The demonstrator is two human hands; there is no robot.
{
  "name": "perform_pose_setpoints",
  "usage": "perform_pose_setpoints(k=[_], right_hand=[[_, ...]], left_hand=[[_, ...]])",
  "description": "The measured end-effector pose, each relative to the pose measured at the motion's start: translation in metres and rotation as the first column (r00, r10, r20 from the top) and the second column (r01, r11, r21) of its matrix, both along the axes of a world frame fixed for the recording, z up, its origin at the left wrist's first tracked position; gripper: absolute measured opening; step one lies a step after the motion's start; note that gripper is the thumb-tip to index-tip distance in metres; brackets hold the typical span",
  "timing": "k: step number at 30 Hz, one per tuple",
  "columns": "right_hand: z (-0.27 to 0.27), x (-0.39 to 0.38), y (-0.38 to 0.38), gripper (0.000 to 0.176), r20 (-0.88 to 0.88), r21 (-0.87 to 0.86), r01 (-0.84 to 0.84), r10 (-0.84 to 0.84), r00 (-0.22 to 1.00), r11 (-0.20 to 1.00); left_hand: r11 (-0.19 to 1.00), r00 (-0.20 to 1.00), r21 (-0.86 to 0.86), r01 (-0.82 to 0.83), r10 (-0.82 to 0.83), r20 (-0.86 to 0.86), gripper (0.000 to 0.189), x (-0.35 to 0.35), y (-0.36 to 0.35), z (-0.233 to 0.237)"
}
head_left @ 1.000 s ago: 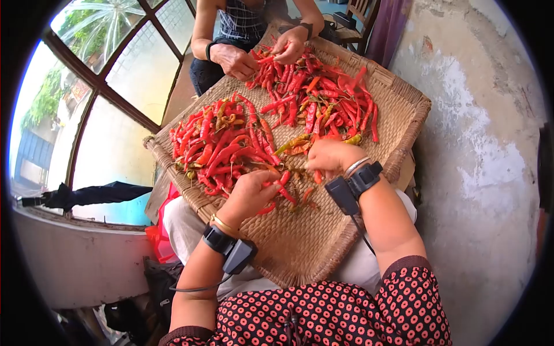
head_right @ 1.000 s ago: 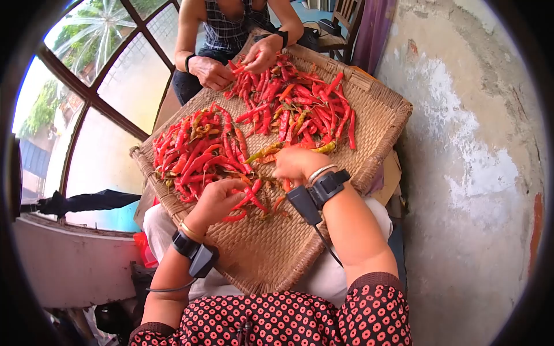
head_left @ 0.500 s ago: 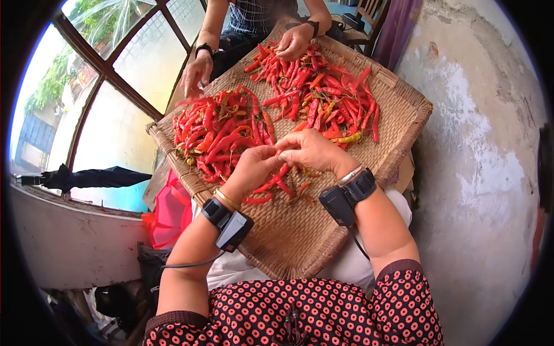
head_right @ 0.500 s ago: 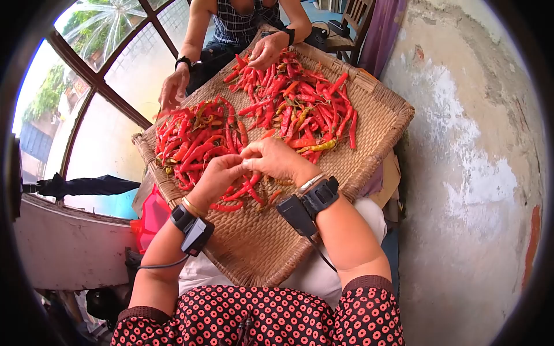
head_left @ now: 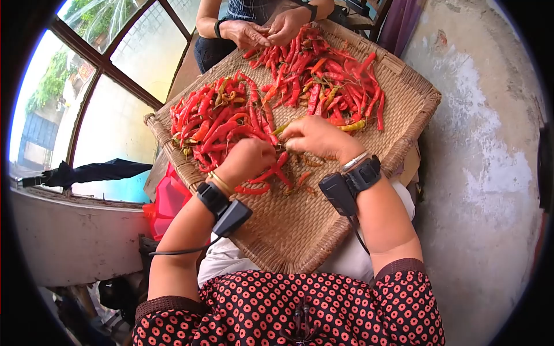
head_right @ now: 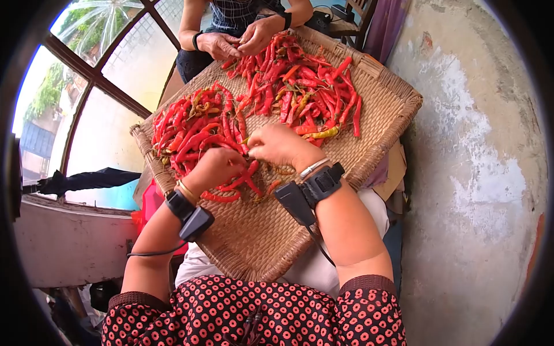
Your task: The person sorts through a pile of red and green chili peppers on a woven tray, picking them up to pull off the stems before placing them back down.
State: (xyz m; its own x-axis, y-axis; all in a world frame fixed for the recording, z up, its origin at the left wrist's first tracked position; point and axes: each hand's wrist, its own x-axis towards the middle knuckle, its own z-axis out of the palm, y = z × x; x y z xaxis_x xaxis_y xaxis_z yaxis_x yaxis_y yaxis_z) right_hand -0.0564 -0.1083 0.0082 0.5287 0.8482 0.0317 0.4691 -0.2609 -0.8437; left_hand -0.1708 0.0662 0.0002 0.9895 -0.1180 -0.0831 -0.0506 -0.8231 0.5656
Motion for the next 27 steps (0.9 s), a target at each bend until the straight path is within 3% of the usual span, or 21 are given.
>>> perform_pose_setpoints(k=[2, 3, 5, 8, 11, 13, 17, 21, 23, 27], right_hand=[[-0.01, -0.002, 0.005, 0.027, 0.002, -0.159, -0.312, 0.316, 0.949, 0.937], [-0.003, -0.004, 0.006, 0.031, -0.065, -0.279, -0.395, 0.393, 0.917, 0.875], [-0.013, -0.008, 0.007, 0.034, -0.024, -0.362, -0.397, 0.418, 0.908, 0.843], [-0.015, -0.009, 0.007, 0.041, 0.005, -0.498, -0.366, 0.424, 0.905, 0.786], [-0.021, -0.002, 0.001, 0.043, 0.028, -0.42, -0.27, 0.31, 0.95, 0.866], [-0.026, 0.002, 0.0, 0.041, 0.229, -0.281, -0.147, 0.215, 0.949, 0.948], [-0.019, 0.002, 0.003, 0.041, 0.064, -0.426, -0.093, 0.133, 0.989, 0.9], [-0.017, -0.009, 0.011, 0.038, 0.152, -0.512, -0.066, 0.166, 0.974, 0.857], [-0.018, -0.015, 0.016, 0.033, 0.292, -0.555, 0.05, 0.139, 0.946, 0.83], [-0.017, -0.012, 0.015, 0.028, 0.375, -0.611, 0.126, 0.146, 0.916, 0.782]], left_hand=[[0.993, 0.991, 0.032, 0.116, -0.118, 0.069, 0.018, -0.008, 0.004, -0.02], [0.993, 0.991, 0.027, 0.111, -0.112, 0.072, 0.018, -0.008, 0.002, -0.017], [0.993, 0.993, 0.092, 0.074, -0.065, -0.097, 0.025, -0.007, -0.004, -0.01], [0.997, 0.994, -0.005, 0.072, -0.072, -0.076, 0.034, -0.005, -0.008, -0.011], [0.988, 0.992, -0.096, 0.123, -0.12, 0.04, 0.039, -0.005, -0.006, -0.024], [0.982, 0.995, -0.163, 0.098, -0.098, 0.007, 0.042, -0.002, -0.007, -0.02], [0.949, 0.997, -0.306, 0.08, -0.073, 0.033, 0.047, 0.003, -0.004, -0.031], [0.955, 0.995, -0.283, 0.093, -0.078, 0.063, 0.049, 0.004, -0.006, -0.035], [0.957, 0.999, -0.288, -0.018, 0.004, -0.047, 0.047, 0.003, -0.009, -0.03], [0.962, 1.0, -0.273, -0.025, 0.024, -0.009, 0.045, 0.003, -0.01, -0.028]])
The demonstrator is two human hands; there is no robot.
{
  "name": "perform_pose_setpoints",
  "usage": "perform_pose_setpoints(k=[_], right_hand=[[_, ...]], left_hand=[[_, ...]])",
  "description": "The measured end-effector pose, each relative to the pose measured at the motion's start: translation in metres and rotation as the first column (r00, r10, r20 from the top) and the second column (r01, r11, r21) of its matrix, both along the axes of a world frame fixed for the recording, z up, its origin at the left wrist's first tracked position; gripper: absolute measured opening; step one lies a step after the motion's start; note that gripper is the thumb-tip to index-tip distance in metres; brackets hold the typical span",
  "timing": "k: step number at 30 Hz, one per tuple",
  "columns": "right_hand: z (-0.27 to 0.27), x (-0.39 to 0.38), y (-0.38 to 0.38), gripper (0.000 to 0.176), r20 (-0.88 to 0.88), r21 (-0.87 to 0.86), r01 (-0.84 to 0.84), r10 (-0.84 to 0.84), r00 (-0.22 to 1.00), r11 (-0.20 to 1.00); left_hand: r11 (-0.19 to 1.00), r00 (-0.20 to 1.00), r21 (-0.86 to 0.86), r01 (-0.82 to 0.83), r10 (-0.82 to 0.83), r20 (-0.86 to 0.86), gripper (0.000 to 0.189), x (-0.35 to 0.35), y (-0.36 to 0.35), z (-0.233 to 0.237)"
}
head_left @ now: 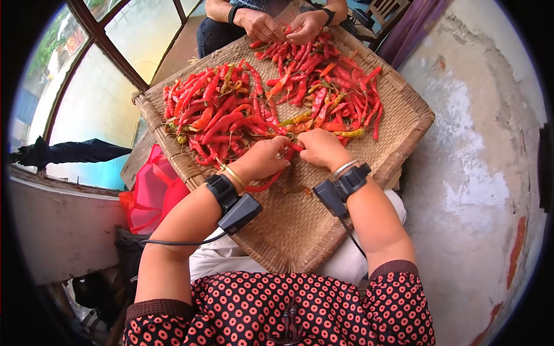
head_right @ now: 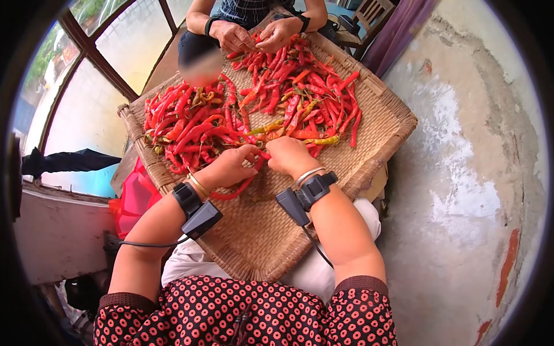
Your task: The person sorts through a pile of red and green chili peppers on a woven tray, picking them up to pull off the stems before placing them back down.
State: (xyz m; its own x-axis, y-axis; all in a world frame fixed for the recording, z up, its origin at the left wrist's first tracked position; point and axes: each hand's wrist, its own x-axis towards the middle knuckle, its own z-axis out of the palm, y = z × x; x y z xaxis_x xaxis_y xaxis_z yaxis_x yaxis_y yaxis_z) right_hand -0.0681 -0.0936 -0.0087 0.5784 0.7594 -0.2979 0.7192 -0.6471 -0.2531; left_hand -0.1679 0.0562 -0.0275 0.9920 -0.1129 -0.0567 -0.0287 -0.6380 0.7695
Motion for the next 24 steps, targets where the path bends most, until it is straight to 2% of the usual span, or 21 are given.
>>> perform_pose_setpoints(k=[2, 3, 5, 6, 7, 9, 10, 14, 16, 17, 19, 20, 21, 22, 23, 24], right_hand=[[0.002, 0.013, -0.009, 0.025, -0.205, 0.058, 0.087, -0.073, 0.976, 0.995], [0.008, 0.016, -0.012, 0.025, -0.203, 0.055, 0.084, -0.071, 0.977, 0.995], [0.022, 0.019, -0.019, 0.026, -0.439, 0.177, 0.156, -0.064, 0.896, 0.972], [0.024, 0.018, -0.02, 0.024, -0.533, 0.22, 0.215, -0.067, 0.843, 0.951], [0.027, 0.016, -0.02, 0.024, -0.533, 0.22, 0.217, -0.07, 0.843, 0.951], [0.035, 0.012, -0.017, 0.014, -0.671, 0.315, 0.237, 0.04, 0.74, 0.919], [0.04, 0.011, -0.016, 0.014, -0.673, 0.328, 0.204, 0.077, 0.736, 0.922], [0.038, 0.015, -0.019, 0.013, -0.688, 0.382, 0.264, 0.082, 0.721, 0.886], [0.038, 0.022, -0.022, 0.013, -0.61, 0.403, 0.159, 0.135, 0.781, 0.901], [0.039, 0.022, -0.023, 0.013, -0.61, 0.405, 0.164, 0.133, 0.781, 0.899], [0.046, 0.018, -0.021, 0.014, -0.673, 0.32, 0.154, 0.11, 0.732, 0.935], [0.042, 0.017, -0.021, 0.015, -0.641, 0.35, 0.148, 0.121, 0.758, 0.925], [0.04, 0.019, -0.021, 0.015, -0.637, 0.359, 0.15, 0.124, 0.761, 0.921], [0.038, 0.02, -0.021, 0.015, -0.545, 0.439, 0.208, 0.074, 0.835, 0.874], [0.035, 0.022, -0.021, 0.014, -0.448, 0.521, 0.252, 0.011, 0.894, 0.816], [0.032, 0.025, -0.02, 0.014, -0.428, 0.578, 0.302, -0.034, 0.903, 0.758]], left_hand=[[0.998, 0.993, -0.025, -0.062, 0.059, -0.097, 0.041, 0.001, 0.0, 0.009], [0.998, 0.994, -0.029, -0.065, 0.062, -0.095, 0.041, 0.002, 0.001, 0.008], [0.979, 0.977, -0.114, -0.171, 0.183, 0.108, 0.039, 0.002, 0.001, 0.008], [0.945, 0.964, -0.236, -0.226, 0.251, 0.082, 0.033, 0.002, -0.002, 0.011], [0.946, 0.965, -0.236, -0.224, 0.249, 0.083, 0.033, 0.002, -0.003, 0.017], [0.959, 0.978, -0.195, -0.207, 0.198, -0.061, 0.028, 0.002, -0.001, 0.025], [0.962, 0.987, -0.22, -0.16, 0.161, -0.015, 0.025, 0.003, 0.002, 0.014], [0.949, 0.988, -0.279, -0.15, 0.135, -0.071, 0.022, 0.003, 0.004, 0.017], [0.844, 0.991, -0.523, -0.119, 0.072, -0.11, 0.023, 0.003, 0.0, 0.023], [0.846, 0.992, -0.52, -0.115, 0.067, -0.11, 0.023, 0.004, -0.001, 0.023], [0.83, 0.964, -0.517, -0.209, 0.088, -0.25, 0.024, 0.006, 0.001, 0.023], [0.835, 0.965, -0.511, -0.205, 0.086, -0.246, 0.024, 0.006, 0.002, 0.026], [0.799, 0.936, -0.531, -0.283, 0.111, -0.333, 0.024, 0.006, 0.004, 0.029], [0.758, 0.899, -0.542, -0.363, 0.131, -0.419, 0.025, 0.006, 0.005, 0.031], [0.763, 0.901, -0.538, -0.358, 0.132, -0.413, 0.025, 0.008, 0.01, 0.03], [0.762, 0.898, -0.505, -0.404, 0.225, -0.379, 0.026, 0.012, 0.014, 0.029]])
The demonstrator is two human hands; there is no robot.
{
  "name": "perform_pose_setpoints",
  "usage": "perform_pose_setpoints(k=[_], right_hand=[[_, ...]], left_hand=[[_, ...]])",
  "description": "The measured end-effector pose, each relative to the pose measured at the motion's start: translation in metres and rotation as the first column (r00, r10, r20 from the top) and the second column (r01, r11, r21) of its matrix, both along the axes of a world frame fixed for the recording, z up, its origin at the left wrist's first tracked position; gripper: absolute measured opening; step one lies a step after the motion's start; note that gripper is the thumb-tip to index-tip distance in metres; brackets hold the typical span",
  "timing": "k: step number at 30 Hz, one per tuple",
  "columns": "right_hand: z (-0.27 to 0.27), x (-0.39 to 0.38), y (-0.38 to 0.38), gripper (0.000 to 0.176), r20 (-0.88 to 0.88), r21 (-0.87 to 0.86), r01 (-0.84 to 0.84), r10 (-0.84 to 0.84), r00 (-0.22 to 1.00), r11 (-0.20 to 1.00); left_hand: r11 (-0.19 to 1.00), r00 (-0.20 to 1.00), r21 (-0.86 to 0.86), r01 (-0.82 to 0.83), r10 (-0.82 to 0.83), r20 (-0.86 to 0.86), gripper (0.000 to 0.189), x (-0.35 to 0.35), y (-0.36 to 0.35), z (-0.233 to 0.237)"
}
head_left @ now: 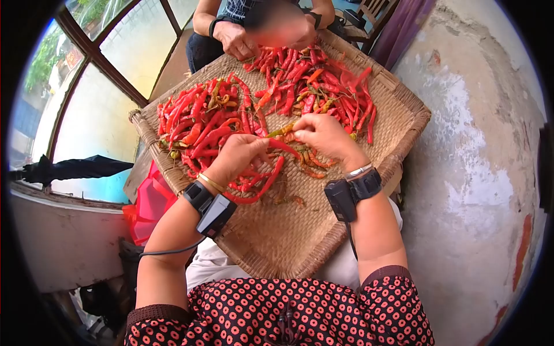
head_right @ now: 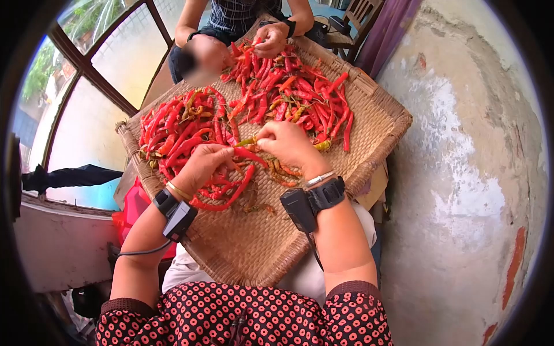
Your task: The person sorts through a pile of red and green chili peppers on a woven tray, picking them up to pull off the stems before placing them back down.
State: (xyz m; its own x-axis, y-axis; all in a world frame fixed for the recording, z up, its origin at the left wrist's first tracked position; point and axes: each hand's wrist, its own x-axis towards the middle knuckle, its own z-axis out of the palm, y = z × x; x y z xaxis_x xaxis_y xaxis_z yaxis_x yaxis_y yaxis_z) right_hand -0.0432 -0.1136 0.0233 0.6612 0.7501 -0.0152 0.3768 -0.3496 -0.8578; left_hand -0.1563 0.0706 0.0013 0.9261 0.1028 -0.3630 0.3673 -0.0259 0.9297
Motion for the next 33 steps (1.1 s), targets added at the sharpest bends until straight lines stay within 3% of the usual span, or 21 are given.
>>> perform_pose_setpoints(k=[1, 3, 5, 6, 7, 9, 11, 13, 15, 17, 18, 19, 21, 23, 24, 25, 27, 28, 29, 31, 33], right_hand=[[-0.001, 0.003, -0.002, 0.014, 0.007, 0.007, -0.003, 0.003, 1.0, 1.0], [0.003, 0.005, -0.005, 0.014, -0.106, 0.075, 0.144, -0.136, 0.985, 0.987], [0.006, 0.003, -0.004, 0.014, -0.128, 0.064, 0.151, -0.142, 0.981, 0.986], [0.001, 0.004, -0.004, 0.014, -0.091, 0.05, 0.122, -0.117, 0.989, 0.991], [-0.001, 0.005, -0.003, 0.014, -0.052, 0.037, 0.093, -0.091, 0.994, 0.995], [-0.001, 0.002, -0.003, 0.014, -0.061, 0.014, 0.075, -0.074, 0.995, 0.997], [-0.006, 0.003, -0.003, 0.019, 0.006, -0.018, 0.08, -0.08, 0.997, 0.997], [-0.006, -0.001, -0.002, 0.021, 0.097, -0.041, 0.05, -0.046, 0.994, 0.998], [-0.005, -0.004, 0.0, 0.021, 0.24, -0.123, -0.003, 0.033, 0.97, 0.992], [-0.011, -0.006, 0.002, 0.022, 0.246, -0.142, -0.056, 0.09, 0.965, 0.988], [-0.011, -0.007, 0.003, 0.024, 0.287, -0.235, -0.071, 0.139, 0.948, 0.969], [-0.014, -0.009, 0.002, 0.025, 0.28, -0.222, -0.082, 0.144, 0.949, 0.972], [-0.018, -0.01, 0.001, 0.026, 0.283, -0.225, -0.107, 0.17, 0.944, 0.968], [-0.016, -0.01, 0.0, 0.026, 0.284, -0.202, -0.081, 0.137, 0.949, 0.976], [-0.014, -0.011, -0.001, 0.026, 0.27, -0.184, -0.056, 0.105, 0.957, 0.981], [-0.011, -0.011, 0.0, 0.026, 0.275, -0.185, -0.054, 0.104, 0.956, 0.981], [-0.006, -0.012, 0.001, 0.026, 0.222, -0.19, 0.072, -0.028, 0.975, 0.979], [-0.006, -0.013, 0.002, 0.023, 0.206, -0.106, 0.132, -0.108, 0.973, 0.986], [-0.005, -0.013, 0.003, 0.023, 0.208, -0.102, 0.125, -0.102, 0.973, 0.987], [-0.001, -0.012, 0.004, 0.025, 0.146, -0.032, 0.156, -0.15, 0.978, 0.987], [-0.002, -0.014, 0.007, 0.026, 0.086, -0.003, 0.136, -0.135, 0.987, 0.991]], left_hand=[[0.995, 0.996, 0.053, -0.083, 0.081, 0.029, 0.028, 0.004, 0.005, 0.001], [0.991, 0.991, 0.01, -0.131, 0.131, 0.026, 0.031, 0.014, 0.013, 0.009], [0.934, 0.936, -0.209, -0.288, 0.321, 0.146, 0.033, 0.028, 0.008, 0.02], [0.939, 0.93, -0.192, -0.286, 0.32, 0.183, 0.033, 0.033, 0.004, 0.02], [0.961, 0.939, -0.106, -0.256, 0.273, 0.211, 0.037, 0.038, 0.004, 0.012], [0.922, 0.942, 0.362, -0.14, 0.011, 0.336, 0.034, 0.04, 0.005, -0.018], [0.609, 0.904, 0.793, -0.036, -0.319, 0.286, 0.033, 0.02, -0.007, -0.017], [0.296, 0.913, 0.906, 0.302, -0.363, -0.186, 0.033, 0.003, -0.028, 0.004], [0.187, 0.876, 0.933, 0.309, -0.439, -0.202, 0.032, -0.01, -0.038, 0.0], [0.171, 0.846, 0.951, 0.257, -0.516, -0.136, 0.036, -0.016, -0.036, -0.016], [0.157, 0.838, 0.945, 0.287, -0.518, -0.169, 0.035, -0.015, -0.036, -0.013], [0.147, 0.829, 0.935, 0.324, -0.52, -0.206, 0.034, -0.015, -0.037, -0.01], [0.153, 0.839, 0.939, 0.307, -0.509, -0.191, 0.029, -0.014, -0.035, -0.011], [0.288, 0.879, 0.921, 0.26, -0.466, -0.102, 0.025, -0.011, -0.031, -0.017], [0.392, 0.886, 0.902, 0.179, -0.464, 0.026, 0.023, -0.009, -0.028, -0.017], [0.392, 0.885, 0.903, 0.175, -0.465, 0.031, 0.023, -0.007, -0.026, -0.018], [0.692, 0.941, 0.72, 0.055, -0.276, 0.194, 0.023, -0.003, -0.023, -0.012], [0.845, 0.967, 0.534, 0.037, -0.165, 0.193, 0.021, -0.002, -0.023, -0.006], [0.843, 0.968, 0.537, 0.03, -0.159, 0.195, 0.021, 0.0, -0.022, -0.008], [0.956, 0.984, 0.292, -0.017, -0.036, 0.174, 0.019, 0.004, -0.019, -0.017], [0.99, 0.985, 0.133, 0.046, -0.067, 0.16, 0.011, 0.004, -0.021, -0.017]])
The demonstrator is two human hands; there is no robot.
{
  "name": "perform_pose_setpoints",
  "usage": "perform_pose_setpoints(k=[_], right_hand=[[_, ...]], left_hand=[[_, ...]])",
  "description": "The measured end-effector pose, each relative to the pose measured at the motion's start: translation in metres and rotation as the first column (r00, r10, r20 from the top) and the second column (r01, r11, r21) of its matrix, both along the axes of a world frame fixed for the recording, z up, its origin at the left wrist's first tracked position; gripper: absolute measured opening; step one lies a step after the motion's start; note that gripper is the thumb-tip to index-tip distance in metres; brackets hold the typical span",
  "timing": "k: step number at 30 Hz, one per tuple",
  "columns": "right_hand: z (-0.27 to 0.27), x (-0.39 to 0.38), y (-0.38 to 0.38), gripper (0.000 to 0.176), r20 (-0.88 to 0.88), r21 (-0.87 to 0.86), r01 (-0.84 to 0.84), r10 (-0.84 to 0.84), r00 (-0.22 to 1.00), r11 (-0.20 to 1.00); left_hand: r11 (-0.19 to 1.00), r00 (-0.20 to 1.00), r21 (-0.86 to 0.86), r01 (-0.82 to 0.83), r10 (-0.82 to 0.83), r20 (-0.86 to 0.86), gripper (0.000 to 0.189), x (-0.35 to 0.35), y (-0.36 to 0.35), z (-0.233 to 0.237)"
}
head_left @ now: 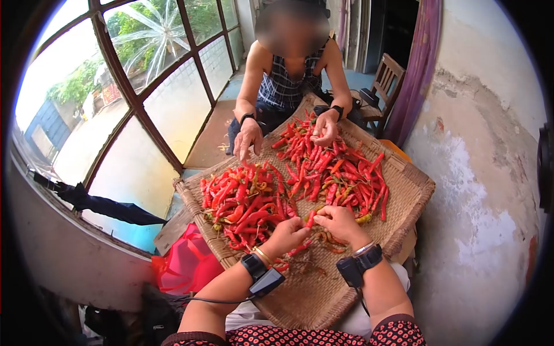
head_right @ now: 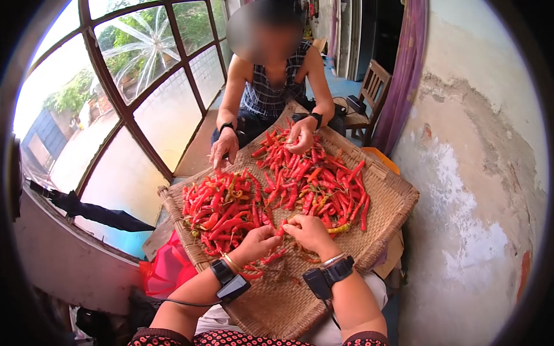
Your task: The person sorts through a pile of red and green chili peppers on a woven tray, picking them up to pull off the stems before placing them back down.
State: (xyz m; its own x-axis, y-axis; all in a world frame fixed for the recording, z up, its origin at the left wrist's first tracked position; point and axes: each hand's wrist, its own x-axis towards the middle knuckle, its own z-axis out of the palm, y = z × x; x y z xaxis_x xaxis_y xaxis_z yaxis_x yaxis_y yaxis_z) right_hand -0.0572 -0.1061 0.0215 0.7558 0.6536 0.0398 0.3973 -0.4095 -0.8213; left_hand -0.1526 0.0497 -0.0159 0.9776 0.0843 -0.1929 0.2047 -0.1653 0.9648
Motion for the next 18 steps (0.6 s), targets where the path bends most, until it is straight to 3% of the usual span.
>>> perform_pose_setpoints(k=[3, 4, 7, 11, 13, 16, 18], right_hand=[[0.001, -0.003, 0.003, 0.02, -0.346, 0.142, -0.033, 0.081, 0.935, 0.989], [0.0, -0.002, 0.004, 0.02, -0.347, 0.145, -0.038, 0.086, 0.934, 0.989], [-0.002, 0.001, 0.003, 0.017, -0.563, 0.177, -0.048, 0.141, 0.815, 0.983], [0.008, 0.0, 0.001, 0.015, -0.627, 0.268, 0.012, 0.165, 0.761, 0.963], [0.014, 0.0, -0.002, 0.012, -0.672, 0.294, 0.132, 0.106, 0.733, 0.947], [0.009, 0.006, -0.002, 0.013, -0.663, 0.353, 0.241, 0.061, 0.746, 0.904], [0.009, 0.008, -0.004, 0.014, -0.656, 0.361, 0.259, 0.047, 0.753, 0.896]], left_hand=[[0.986, 0.995, -0.133, 0.102, -0.101, 0.017, 0.011, -0.003, -0.005, 0.013], [0.987, 0.995, -0.13, 0.097, -0.096, 0.016, 0.011, -0.002, -0.004, 0.014], [0.956, 0.983, -0.228, 0.184, -0.182, 0.033, 0.011, -0.003, -0.003, 0.015], [0.927, 0.974, -0.304, 0.22, -0.228, 0.008, 0.014, -0.003, -0.005, 0.022], [0.896, 0.925, -0.296, 0.33, -0.37, -0.088, 0.018, -0.004, -0.005, 0.021], [0.93, 0.924, -0.174, 0.325, -0.351, -0.151, 0.023, -0.004, -0.007, 0.018], [0.937, 0.938, -0.215, 0.275, -0.31, -0.152, 0.024, -0.004, -0.004, 0.026]])
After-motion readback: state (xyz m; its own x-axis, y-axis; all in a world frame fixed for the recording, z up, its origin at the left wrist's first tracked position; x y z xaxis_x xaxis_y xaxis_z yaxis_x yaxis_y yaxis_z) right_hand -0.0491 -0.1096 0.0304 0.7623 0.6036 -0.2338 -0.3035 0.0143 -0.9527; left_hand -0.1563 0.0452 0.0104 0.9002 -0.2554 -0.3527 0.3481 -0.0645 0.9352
